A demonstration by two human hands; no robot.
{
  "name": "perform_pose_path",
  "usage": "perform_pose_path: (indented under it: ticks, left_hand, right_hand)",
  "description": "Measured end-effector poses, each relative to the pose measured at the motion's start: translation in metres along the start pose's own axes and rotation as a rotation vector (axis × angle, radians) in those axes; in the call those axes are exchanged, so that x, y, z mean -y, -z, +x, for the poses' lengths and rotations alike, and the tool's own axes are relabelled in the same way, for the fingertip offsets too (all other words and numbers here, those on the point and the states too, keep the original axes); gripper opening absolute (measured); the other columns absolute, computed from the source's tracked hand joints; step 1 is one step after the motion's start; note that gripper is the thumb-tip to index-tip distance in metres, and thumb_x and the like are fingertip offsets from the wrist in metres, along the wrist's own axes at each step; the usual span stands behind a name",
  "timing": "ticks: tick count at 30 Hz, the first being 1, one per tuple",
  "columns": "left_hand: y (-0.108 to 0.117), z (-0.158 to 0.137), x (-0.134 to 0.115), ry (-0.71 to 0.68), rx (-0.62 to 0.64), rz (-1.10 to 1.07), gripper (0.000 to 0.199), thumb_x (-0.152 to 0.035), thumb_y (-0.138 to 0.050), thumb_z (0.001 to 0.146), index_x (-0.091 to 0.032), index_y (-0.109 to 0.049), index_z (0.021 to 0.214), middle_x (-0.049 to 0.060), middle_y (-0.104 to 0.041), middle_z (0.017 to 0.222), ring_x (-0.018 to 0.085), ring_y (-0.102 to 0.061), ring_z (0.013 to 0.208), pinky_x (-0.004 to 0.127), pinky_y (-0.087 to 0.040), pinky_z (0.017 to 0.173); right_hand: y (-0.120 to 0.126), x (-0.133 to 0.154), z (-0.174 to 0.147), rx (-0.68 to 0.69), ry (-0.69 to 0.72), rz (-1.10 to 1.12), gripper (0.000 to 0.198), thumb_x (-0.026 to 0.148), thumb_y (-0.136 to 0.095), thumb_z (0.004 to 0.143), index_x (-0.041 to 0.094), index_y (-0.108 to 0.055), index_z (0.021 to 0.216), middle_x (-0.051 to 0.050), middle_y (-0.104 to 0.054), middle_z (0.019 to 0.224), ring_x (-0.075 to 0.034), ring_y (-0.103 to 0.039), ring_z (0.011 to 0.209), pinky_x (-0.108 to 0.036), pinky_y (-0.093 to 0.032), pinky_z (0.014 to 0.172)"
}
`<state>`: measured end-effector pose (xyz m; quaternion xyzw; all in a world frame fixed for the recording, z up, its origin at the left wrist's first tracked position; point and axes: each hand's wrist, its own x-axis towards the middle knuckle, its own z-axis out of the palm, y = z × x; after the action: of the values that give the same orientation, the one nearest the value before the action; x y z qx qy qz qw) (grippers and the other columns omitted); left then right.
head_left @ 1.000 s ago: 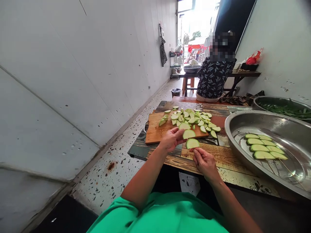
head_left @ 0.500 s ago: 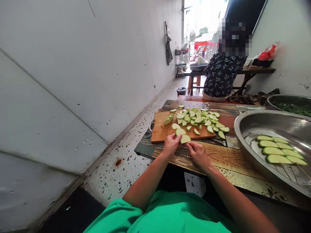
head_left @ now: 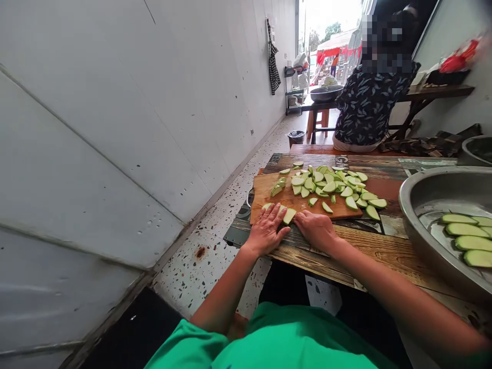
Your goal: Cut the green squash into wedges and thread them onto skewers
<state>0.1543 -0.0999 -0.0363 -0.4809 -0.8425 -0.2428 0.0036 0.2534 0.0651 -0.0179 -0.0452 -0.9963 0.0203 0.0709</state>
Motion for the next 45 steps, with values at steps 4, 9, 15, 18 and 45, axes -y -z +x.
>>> perform_pose_path:
  ticks: [4,9,15,18,45]
  left_hand:
    - [-0.005,0.000,0.002,0.010,0.031,-0.006,0.062,-0.052,-0.047,0.091,-0.023,-0.040,0.145,0.009,-0.032,0.154,0.024,-0.018,0.146,0.043,-0.006,0.120]
    - [0.012,0.008,0.002,-0.006,0.067,-0.141,0.061,-0.049,-0.057,0.086,-0.024,-0.045,0.141,0.010,-0.043,0.148,0.027,-0.026,0.143,0.046,-0.011,0.118]
    - [0.037,0.017,0.022,0.115,-0.298,-0.044,0.050,-0.032,-0.054,0.089,-0.017,-0.049,0.137,0.013,-0.050,0.142,0.025,-0.042,0.135,0.041,-0.031,0.113]
    - [0.034,0.029,0.036,0.192,-0.355,0.029,0.040,-0.028,-0.059,0.086,-0.012,-0.061,0.123,0.016,-0.060,0.128,0.025,-0.054,0.123,0.039,-0.038,0.109]
    - [0.024,0.075,-0.009,0.842,-0.384,-1.684,0.005,-0.010,-0.057,0.086,-0.013,-0.058,0.083,0.000,-0.062,0.064,0.008,-0.060,0.054,0.014,-0.043,0.045]
  right_hand:
    - [-0.005,-0.002,-0.013,-0.041,-0.044,0.025,0.029,0.022,-0.038,0.098,0.016,-0.066,0.100,-0.009,-0.069,0.093,-0.017,-0.065,0.078,-0.025,-0.032,0.058]
    - [-0.017,-0.004,-0.014,-0.087,-0.051,0.110,0.029,0.021,-0.039,0.098,0.014,-0.067,0.101,-0.011,-0.070,0.095,-0.017,-0.066,0.082,-0.023,-0.038,0.064]
    - [-0.011,-0.004,-0.025,-0.195,-0.076,0.170,0.028,0.019,-0.041,0.096,0.017,-0.069,0.099,-0.008,-0.072,0.092,-0.017,-0.068,0.081,-0.023,-0.042,0.064]
    - [-0.008,-0.011,-0.053,-0.357,-0.089,0.241,0.029,0.023,-0.041,0.096,0.018,-0.069,0.095,-0.006,-0.073,0.095,-0.017,-0.069,0.081,-0.024,-0.045,0.065]
    - [-0.012,-0.031,-0.092,-0.117,-0.364,0.975,0.038,0.046,-0.045,0.084,0.017,-0.069,0.077,0.000,-0.056,0.053,-0.014,-0.048,0.047,-0.025,-0.033,0.046]
